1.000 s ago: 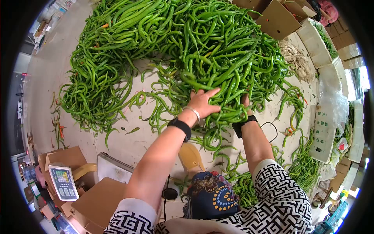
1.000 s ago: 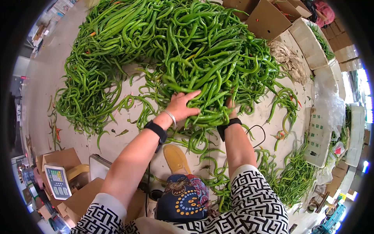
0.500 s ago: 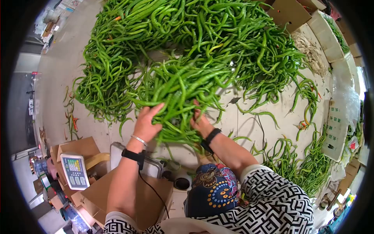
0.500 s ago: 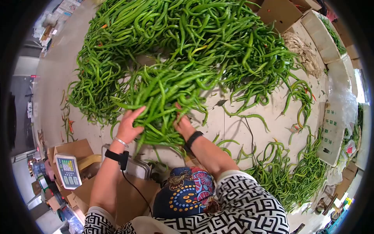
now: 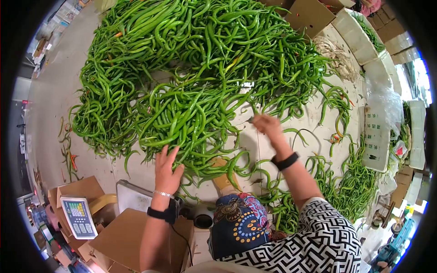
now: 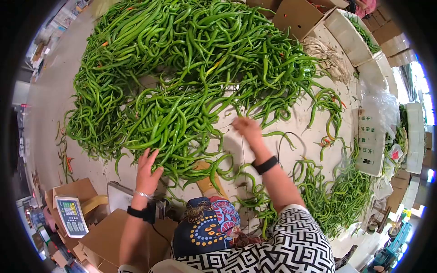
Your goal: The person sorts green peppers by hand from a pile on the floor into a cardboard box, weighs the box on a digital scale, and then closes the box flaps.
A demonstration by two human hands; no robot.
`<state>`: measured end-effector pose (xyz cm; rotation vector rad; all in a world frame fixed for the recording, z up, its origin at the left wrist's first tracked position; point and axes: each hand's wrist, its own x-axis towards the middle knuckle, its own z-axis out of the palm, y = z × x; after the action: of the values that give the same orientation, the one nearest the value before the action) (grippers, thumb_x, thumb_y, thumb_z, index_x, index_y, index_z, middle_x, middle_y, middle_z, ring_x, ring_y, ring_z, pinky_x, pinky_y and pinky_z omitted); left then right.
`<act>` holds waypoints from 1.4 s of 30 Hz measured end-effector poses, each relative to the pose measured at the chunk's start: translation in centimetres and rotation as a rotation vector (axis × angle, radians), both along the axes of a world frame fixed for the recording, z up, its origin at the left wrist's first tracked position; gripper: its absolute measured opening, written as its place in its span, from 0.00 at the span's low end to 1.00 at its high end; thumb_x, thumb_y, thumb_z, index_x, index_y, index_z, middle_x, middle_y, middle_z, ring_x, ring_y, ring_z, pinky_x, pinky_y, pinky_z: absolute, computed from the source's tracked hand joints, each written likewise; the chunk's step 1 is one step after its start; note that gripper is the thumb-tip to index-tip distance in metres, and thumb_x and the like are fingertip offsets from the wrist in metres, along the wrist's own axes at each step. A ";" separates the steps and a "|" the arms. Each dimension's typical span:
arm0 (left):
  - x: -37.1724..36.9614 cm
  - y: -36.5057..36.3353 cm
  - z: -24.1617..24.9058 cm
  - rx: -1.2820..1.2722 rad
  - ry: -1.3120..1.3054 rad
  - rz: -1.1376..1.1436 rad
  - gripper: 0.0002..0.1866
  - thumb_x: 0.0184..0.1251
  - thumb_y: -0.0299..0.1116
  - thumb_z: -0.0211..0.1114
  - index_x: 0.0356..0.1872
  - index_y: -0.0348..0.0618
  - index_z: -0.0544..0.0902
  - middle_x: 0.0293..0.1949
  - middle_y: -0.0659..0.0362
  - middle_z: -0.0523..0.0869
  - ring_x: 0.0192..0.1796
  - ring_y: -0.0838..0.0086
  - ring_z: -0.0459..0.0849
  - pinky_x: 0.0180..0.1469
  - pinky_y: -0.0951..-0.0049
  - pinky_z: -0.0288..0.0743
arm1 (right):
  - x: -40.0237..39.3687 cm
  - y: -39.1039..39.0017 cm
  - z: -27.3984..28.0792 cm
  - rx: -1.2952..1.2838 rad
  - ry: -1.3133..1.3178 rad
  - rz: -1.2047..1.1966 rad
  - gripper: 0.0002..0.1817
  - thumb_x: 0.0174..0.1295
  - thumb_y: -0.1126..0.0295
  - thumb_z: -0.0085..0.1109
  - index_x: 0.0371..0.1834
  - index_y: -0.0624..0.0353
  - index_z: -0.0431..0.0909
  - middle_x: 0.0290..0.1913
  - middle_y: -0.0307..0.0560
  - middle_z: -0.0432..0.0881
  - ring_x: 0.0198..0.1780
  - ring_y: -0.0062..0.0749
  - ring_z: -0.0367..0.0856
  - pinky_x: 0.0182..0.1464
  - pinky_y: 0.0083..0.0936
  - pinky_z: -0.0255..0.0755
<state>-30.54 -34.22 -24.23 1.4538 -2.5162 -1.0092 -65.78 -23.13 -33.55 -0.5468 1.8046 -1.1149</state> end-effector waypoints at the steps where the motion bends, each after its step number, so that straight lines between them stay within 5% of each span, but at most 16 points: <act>1: 0.4 0.0 0.6 -0.001 0.020 0.024 0.29 0.54 0.30 0.63 0.62 0.49 0.72 0.68 0.44 0.61 0.69 0.44 0.57 0.70 0.56 0.51 | -3.7 0.5 -1.4 -0.242 0.032 -0.274 0.18 0.56 0.69 0.63 0.49 0.62 0.78 0.37 0.42 0.81 0.35 0.24 0.78 0.37 0.19 0.72; 2: 0.6 0.1 1.5 -0.001 0.037 0.050 0.27 0.55 0.30 0.63 0.60 0.46 0.74 0.68 0.44 0.61 0.69 0.45 0.57 0.70 0.56 0.51 | -6.3 0.3 3.6 -0.174 0.637 -0.208 0.18 0.58 0.68 0.62 0.50 0.62 0.76 0.39 0.43 0.81 0.37 0.24 0.78 0.40 0.20 0.73; 6: -0.5 0.2 5.4 0.063 0.165 0.173 0.24 0.56 0.29 0.62 0.56 0.41 0.75 0.67 0.44 0.62 0.67 0.51 0.63 0.67 0.62 0.57 | -21.9 -0.2 4.0 -0.190 1.157 -0.620 0.36 0.54 0.55 0.66 0.62 0.63 0.67 0.62 0.61 0.70 0.64 0.48 0.67 0.62 0.33 0.63; 10: -2.7 0.3 9.0 0.099 0.223 0.025 0.23 0.56 0.29 0.63 0.56 0.40 0.76 0.67 0.44 0.63 0.67 0.53 0.64 0.66 0.64 0.59 | -32.2 -0.1 -1.4 -0.108 0.164 -0.487 0.57 0.48 0.40 0.66 0.75 0.51 0.42 0.73 0.51 0.52 0.70 0.48 0.56 0.66 0.47 0.52; 16: 0.6 0.2 18.9 0.006 -0.002 -0.017 0.23 0.59 0.35 0.62 0.56 0.39 0.75 0.67 0.43 0.63 0.68 0.54 0.64 0.67 0.60 0.57 | -22.4 -4.7 2.4 -0.119 -0.099 -0.549 0.69 0.39 0.37 0.70 0.74 0.36 0.23 0.76 0.48 0.38 0.73 0.53 0.47 0.65 0.66 0.45; 18: 2.8 1.5 21.9 -0.065 0.000 0.167 0.23 0.60 0.37 0.60 0.56 0.38 0.75 0.67 0.43 0.63 0.68 0.54 0.63 0.68 0.58 0.55 | -26.8 -2.8 -0.9 -0.202 -0.152 -0.180 0.61 0.46 0.44 0.69 0.75 0.37 0.32 0.75 0.46 0.41 0.73 0.46 0.49 0.66 0.59 0.50; 19: 3.8 2.4 23.2 -0.121 0.012 0.235 0.23 0.60 0.37 0.59 0.56 0.38 0.75 0.67 0.43 0.63 0.68 0.54 0.63 0.68 0.58 0.55 | -27.0 -1.8 -1.3 -0.121 -0.165 -0.289 0.63 0.49 0.49 0.67 0.73 0.41 0.20 0.70 0.46 0.58 0.67 0.44 0.61 0.59 0.53 0.61; 22: 6.1 5.1 25.3 -0.226 0.005 0.362 0.23 0.60 0.37 0.58 0.55 0.37 0.75 0.67 0.43 0.63 0.68 0.53 0.63 0.68 0.58 0.54 | -23.9 -2.1 -1.3 0.038 -0.050 -0.269 0.64 0.49 0.51 0.67 0.72 0.43 0.18 0.66 0.44 0.64 0.65 0.43 0.65 0.56 0.51 0.63; 23: 6.6 6.1 25.9 -0.270 -0.020 0.412 0.23 0.60 0.37 0.58 0.55 0.37 0.75 0.67 0.42 0.63 0.68 0.53 0.62 0.68 0.57 0.54 | -26.9 -1.7 -6.1 -0.026 -0.167 -0.315 0.53 0.50 0.54 0.66 0.75 0.46 0.39 0.62 0.41 0.69 0.61 0.37 0.67 0.53 0.48 0.66; 24: 6.9 7.1 26.5 -0.272 -0.028 0.413 0.23 0.60 0.37 0.58 0.55 0.37 0.75 0.67 0.42 0.63 0.68 0.53 0.62 0.68 0.57 0.54 | -26.0 -1.9 -7.4 -0.025 -0.175 -0.313 0.53 0.50 0.54 0.66 0.75 0.46 0.39 0.62 0.41 0.69 0.61 0.37 0.67 0.53 0.48 0.66; 27: 7.7 10.1 28.3 -0.388 -0.246 0.288 0.22 0.62 0.38 0.56 0.55 0.38 0.76 0.67 0.43 0.62 0.68 0.51 0.63 0.67 0.55 0.56 | -19.6 -2.8 -6.2 -0.169 -0.246 -0.439 0.22 0.54 0.58 0.63 0.52 0.51 0.77 0.53 0.36 0.76 0.53 0.29 0.71 0.46 0.37 0.71; 31: 10.2 13.0 31.3 -0.296 0.031 0.425 0.26 0.63 0.43 0.57 0.61 0.42 0.73 0.70 0.43 0.56 0.69 0.54 0.63 0.59 0.65 0.67 | -12.7 -1.2 -13.6 -0.212 0.259 0.057 0.17 0.53 0.66 0.61 0.48 0.51 0.80 0.47 0.38 0.81 0.45 0.34 0.79 0.43 0.31 0.76; 32: 10.5 13.3 31.8 -0.319 0.112 0.425 0.25 0.64 0.42 0.56 0.60 0.41 0.73 0.70 0.45 0.57 0.69 0.55 0.63 0.60 0.65 0.68 | -7.0 -2.0 -8.3 -0.199 0.251 0.125 0.16 0.53 0.70 0.62 0.47 0.54 0.80 0.46 0.39 0.81 0.45 0.30 0.79 0.45 0.28 0.75; 33: 9.6 13.1 32.5 -0.346 0.122 0.397 0.23 0.67 0.41 0.55 0.58 0.36 0.73 0.66 0.43 0.63 0.64 0.52 0.69 0.58 0.61 0.71 | -2.3 -3.8 -3.5 -0.158 -0.306 -0.112 0.16 0.51 0.67 0.65 0.46 0.54 0.81 0.43 0.37 0.81 0.43 0.27 0.78 0.46 0.23 0.73; 36: 10.5 13.9 34.7 -0.424 0.086 0.384 0.27 0.69 0.44 0.55 0.57 0.28 0.72 0.65 0.41 0.64 0.61 0.51 0.72 0.57 0.58 0.74 | 5.7 -5.3 -0.5 -0.205 -0.414 -0.197 0.35 0.54 0.51 0.64 0.61 0.53 0.63 0.58 0.41 0.71 0.59 0.34 0.67 0.51 0.41 0.66; 42: 23.6 20.5 41.2 -0.501 -0.065 0.649 0.27 0.68 0.42 0.53 0.64 0.39 0.66 0.67 0.43 0.61 0.67 0.53 0.64 0.60 0.52 0.70 | 8.9 0.3 0.6 -0.021 -0.232 0.174 0.25 0.59 0.63 0.61 0.59 0.60 0.71 0.50 0.45 0.78 0.47 0.30 0.76 0.48 0.24 0.70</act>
<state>-6.96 -13.77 16.94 1.9144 -1.8816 -0.2107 -56.91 -22.87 -32.92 -0.5517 1.5174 -1.0344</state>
